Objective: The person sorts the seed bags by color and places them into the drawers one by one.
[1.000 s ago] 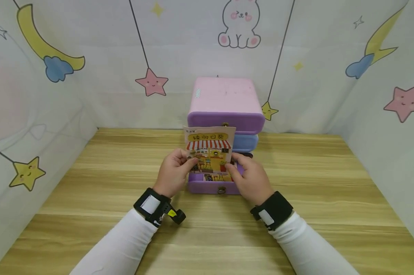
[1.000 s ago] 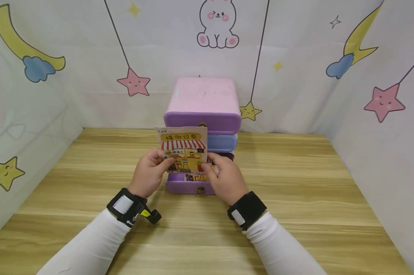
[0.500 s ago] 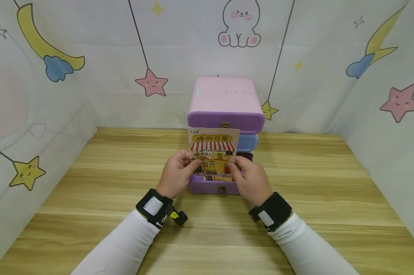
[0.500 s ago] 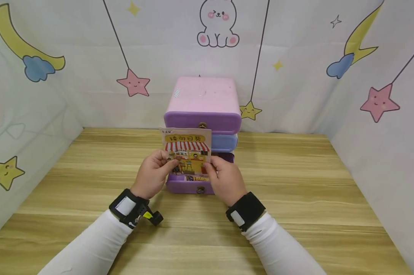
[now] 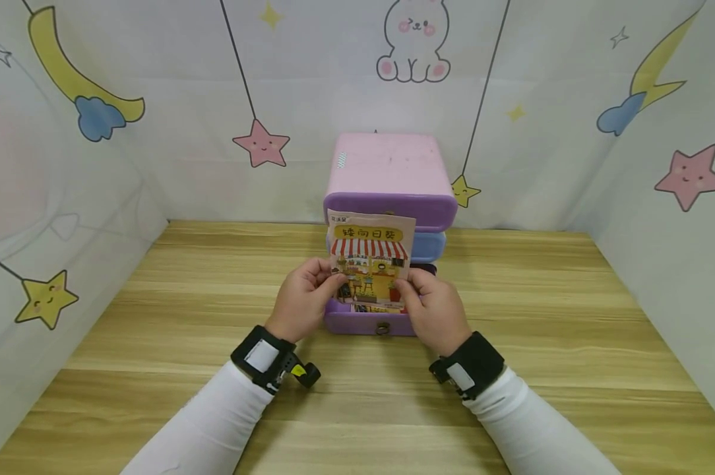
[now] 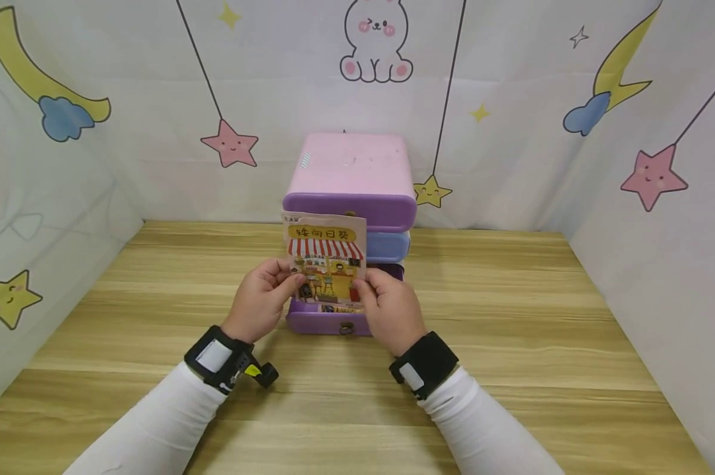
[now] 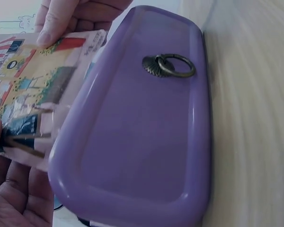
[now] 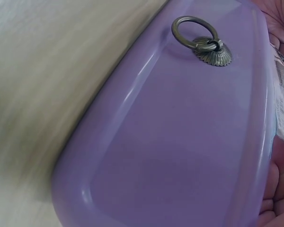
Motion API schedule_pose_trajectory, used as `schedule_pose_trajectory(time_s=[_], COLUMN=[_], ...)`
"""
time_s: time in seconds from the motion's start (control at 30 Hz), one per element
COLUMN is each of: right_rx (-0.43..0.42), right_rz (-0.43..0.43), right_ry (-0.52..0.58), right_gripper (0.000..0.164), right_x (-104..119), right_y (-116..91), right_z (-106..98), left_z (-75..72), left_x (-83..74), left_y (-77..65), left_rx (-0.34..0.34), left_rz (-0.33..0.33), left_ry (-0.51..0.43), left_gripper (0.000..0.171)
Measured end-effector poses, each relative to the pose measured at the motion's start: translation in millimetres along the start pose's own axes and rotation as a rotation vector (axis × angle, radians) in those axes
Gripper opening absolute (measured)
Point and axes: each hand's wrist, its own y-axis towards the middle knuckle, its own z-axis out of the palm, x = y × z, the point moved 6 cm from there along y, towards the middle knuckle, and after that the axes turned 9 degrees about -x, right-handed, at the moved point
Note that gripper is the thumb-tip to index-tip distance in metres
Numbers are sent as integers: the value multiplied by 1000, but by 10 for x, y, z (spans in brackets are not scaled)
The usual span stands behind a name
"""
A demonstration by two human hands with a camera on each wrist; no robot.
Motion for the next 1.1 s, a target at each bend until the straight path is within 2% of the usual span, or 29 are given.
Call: schedule_pose_trajectory(time_s=[0.37, 0.5, 0.6, 0.8, 0.9, 1.1], right_rx=[-51, -58, -65, -60, -52, -10], right_rz=[38, 38, 43, 74, 88, 127], right_ry=[80, 93, 106, 138, 152, 181], right_gripper=[17, 16, 15, 18, 18, 15], right_x=[-41, -35, -33, -42, -52, -57], right_y=[35, 39, 42, 50, 57, 75], right_z=[-58, -76, -89, -110, -129, -165], left_z=[-130, -203, -263, -329, -355, -405], left_x=[25, 15, 8, 36, 71, 161], left_y=[45, 58, 67, 100, 114, 139], left_rx=[-48, -80, -106, -75, -50, 1], left_rz=[72, 134, 188, 256, 251, 193], left_ry=[55, 185, 323, 558, 649, 776], left_gripper=[25, 29, 36, 57, 66, 76])
